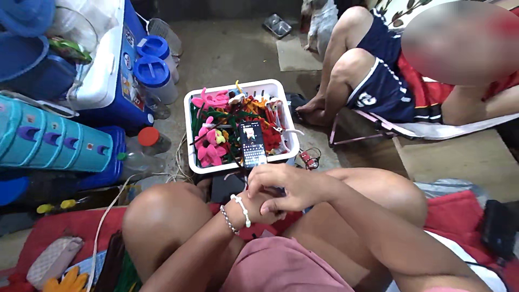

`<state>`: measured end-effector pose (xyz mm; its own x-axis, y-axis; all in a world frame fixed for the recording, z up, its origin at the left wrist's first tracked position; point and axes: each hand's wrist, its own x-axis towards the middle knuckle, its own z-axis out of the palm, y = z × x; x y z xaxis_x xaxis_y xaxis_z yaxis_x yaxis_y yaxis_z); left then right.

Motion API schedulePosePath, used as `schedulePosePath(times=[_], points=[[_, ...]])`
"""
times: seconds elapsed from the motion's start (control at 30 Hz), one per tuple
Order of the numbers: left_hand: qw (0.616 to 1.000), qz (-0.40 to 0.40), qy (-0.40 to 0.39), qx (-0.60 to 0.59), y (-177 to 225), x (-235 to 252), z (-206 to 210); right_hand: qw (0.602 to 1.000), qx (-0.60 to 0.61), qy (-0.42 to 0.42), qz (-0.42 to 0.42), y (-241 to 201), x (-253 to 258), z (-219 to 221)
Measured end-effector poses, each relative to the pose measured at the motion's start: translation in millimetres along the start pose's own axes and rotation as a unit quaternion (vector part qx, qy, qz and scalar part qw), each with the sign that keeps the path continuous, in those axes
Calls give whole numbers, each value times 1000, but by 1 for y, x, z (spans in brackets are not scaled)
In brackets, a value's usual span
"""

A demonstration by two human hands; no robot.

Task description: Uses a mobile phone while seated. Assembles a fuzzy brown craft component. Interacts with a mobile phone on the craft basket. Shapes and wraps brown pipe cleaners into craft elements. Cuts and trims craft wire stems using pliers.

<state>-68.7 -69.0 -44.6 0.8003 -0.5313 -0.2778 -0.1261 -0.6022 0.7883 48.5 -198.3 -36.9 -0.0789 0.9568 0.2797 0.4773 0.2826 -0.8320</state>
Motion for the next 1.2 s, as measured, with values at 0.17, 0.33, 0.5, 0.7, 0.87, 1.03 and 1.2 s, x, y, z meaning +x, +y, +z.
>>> schedulePosePath(times=[0.17,0.33,0.5,0.7,0.87,1.03,1.2], points=[[992,-95,21,-83,8,-26,-16,998,-34,41,-44,-10,3,6],[913,-117,166,-353,-1,-47,-1,997,-27,54,-53,-14,8,14],[928,-136,159,-308,10,-43,-4,997,-27,51,-56,-16,8,16],[930,-163,135,-302,11,-37,0,997,-37,53,-52,-15,9,18],[957,-145,121,-222,14,-31,-10,994,-54,77,-53,-17,8,18],[921,-259,134,-259,41,-38,-29,993,-62,73,-66,-21,14,18],[968,-162,53,-181,14,-25,-22,995,-55,68,-37,-17,12,11]])
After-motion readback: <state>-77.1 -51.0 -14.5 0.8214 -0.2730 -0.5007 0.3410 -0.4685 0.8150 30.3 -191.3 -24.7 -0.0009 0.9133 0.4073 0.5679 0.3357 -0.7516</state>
